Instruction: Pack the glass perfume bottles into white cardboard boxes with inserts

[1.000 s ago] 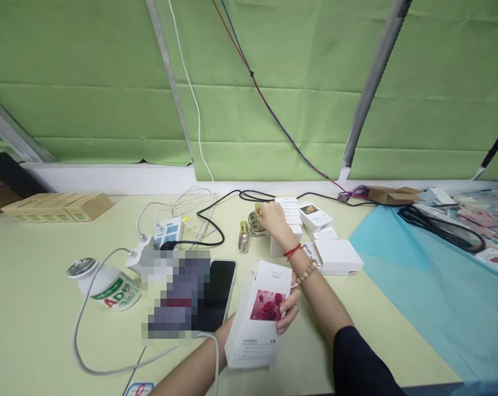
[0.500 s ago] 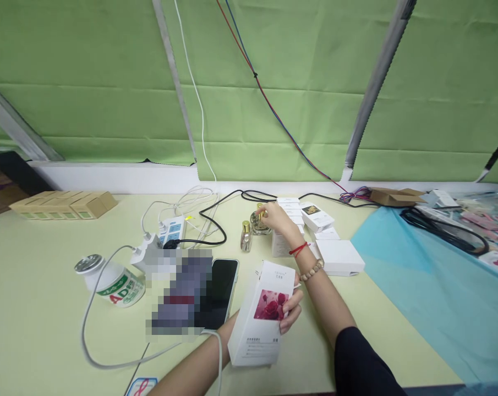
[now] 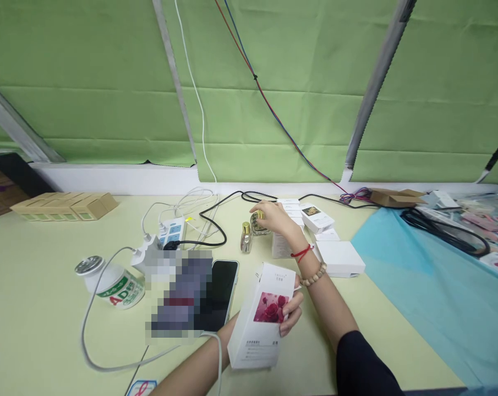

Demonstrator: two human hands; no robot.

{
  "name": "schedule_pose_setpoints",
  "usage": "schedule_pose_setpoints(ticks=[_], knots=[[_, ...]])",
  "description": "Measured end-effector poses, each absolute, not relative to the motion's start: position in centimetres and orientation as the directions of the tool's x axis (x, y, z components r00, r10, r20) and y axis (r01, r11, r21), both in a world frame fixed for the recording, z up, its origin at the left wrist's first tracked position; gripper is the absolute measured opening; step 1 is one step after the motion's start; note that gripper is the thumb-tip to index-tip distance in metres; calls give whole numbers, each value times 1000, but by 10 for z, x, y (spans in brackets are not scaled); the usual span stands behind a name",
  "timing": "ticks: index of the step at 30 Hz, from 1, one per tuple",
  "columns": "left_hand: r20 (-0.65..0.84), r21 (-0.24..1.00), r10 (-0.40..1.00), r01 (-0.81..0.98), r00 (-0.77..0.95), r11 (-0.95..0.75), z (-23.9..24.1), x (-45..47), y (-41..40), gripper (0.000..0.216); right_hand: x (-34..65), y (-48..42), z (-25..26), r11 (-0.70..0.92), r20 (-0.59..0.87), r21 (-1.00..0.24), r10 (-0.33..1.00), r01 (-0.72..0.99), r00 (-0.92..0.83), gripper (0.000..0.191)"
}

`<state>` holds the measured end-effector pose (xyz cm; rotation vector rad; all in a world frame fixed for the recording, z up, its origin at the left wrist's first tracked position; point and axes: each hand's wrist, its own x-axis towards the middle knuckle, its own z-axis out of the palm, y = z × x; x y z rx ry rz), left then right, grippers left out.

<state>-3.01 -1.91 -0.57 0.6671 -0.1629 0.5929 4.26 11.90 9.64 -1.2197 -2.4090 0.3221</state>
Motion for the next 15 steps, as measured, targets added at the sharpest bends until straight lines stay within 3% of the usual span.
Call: schedule_pose_setpoints(ticks=[3,9,15], knots=[[336,523,462,-570,821,634,-4,-29,-20,34,40,116,100,670,308,-401,741,624,-597,36],[439,512,387,-579,811,634,-10,-27,-16,26,28,121,88,691,164,-425,694,585,-701,35],[319,539,490,-580,811,611,-17,-32,-20,22,26,124,86,710,205,-437,676,552,-708,24]])
